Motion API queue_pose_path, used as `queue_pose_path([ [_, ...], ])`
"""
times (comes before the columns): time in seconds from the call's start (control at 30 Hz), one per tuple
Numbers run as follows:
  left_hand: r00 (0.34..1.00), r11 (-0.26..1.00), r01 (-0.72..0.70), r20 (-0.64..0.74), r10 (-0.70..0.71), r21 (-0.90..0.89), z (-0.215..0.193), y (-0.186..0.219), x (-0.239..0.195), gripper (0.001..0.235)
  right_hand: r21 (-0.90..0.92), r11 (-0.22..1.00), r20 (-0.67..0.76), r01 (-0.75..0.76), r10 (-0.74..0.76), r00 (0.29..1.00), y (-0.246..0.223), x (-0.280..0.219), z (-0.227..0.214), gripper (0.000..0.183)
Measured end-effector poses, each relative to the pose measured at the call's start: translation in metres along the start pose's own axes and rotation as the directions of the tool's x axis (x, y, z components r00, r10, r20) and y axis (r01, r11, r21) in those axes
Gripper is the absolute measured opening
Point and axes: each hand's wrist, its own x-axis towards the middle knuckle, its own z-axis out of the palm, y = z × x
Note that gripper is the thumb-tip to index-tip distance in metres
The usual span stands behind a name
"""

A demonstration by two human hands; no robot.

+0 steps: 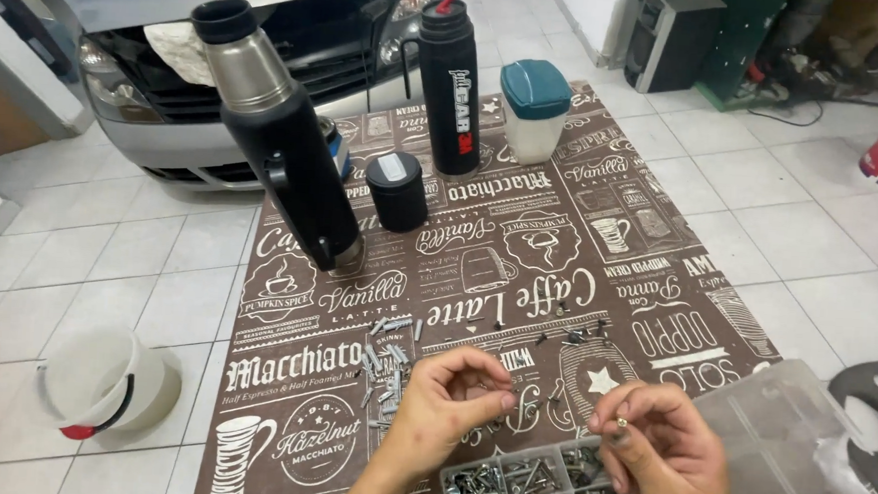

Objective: The person sorts small metal screws and fasteners from a clear plastic organizer box onto a table. They pick up individual screws, examine them, and place them into separate piles on the table surface.

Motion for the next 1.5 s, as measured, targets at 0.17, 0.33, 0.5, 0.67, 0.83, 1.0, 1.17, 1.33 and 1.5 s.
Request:
queue_pose_path([
  [0.17,1.000,1.000,0.004,0.002,-0.004,-0.024,-0.002,-0.001,0.000,0.016,0.122,0.992,0.046,-0.016,0.010,0.999,-0.006,0.000,0.002,0.013],
  [0.33,1.000,1.000,0.016,0.000,-0.016,0.014,-0.003,-0.001,0.002,0.016,-0.016,1.000,0.055,0.024,-0.023,0.998,-0.011,-0.001,0.007,0.008],
  [0.5,0.997,0.997,0.078,-0.031,-0.077,0.020,-0.004,0.003,0.002,0.016,-0.759,0.630,0.238,0.163,0.035,0.971,-0.031,0.005,0.047,0.007],
  [0.67,1.000,0.998,0.023,-0.022,-0.022,0.055,-0.004,0.004,0.003,0.020,-0.797,0.507,0.450,0.328,0.135,0.883,-0.001,-0.002,0.050,0.007],
  [0.83,0.998,0.995,-0.041,-0.033,0.044,0.087,-0.004,0.001,0.002,0.023,-0.830,0.335,0.515,0.446,0.151,0.844,0.021,-0.011,0.048,0.007],
  [1.0,0.997,0.988,-0.070,0.022,0.068,0.136,0.002,0.008,-0.004,0.024,-0.869,0.405,0.364,0.284,0.133,0.922,-0.001,0.001,0.047,0.016],
  [1.17,0.995,0.976,-0.067,0.080,0.051,0.209,0.010,0.018,-0.008,0.025,-0.882,0.459,0.112,0.106,-0.015,0.994,-0.014,0.003,0.042,0.024],
  [1.33,0.978,0.934,-0.186,0.150,0.146,0.304,0.011,0.014,-0.009,0.030,-0.835,0.524,0.191,0.170,-0.015,0.982,-0.015,0.007,0.046,0.018],
  [1.5,0.958,0.939,-0.247,0.203,0.200,0.241,0.013,0.012,-0.010,0.036,-0.808,0.585,0.133,0.074,0.059,0.989,-0.010,0.005,0.038,0.017],
])
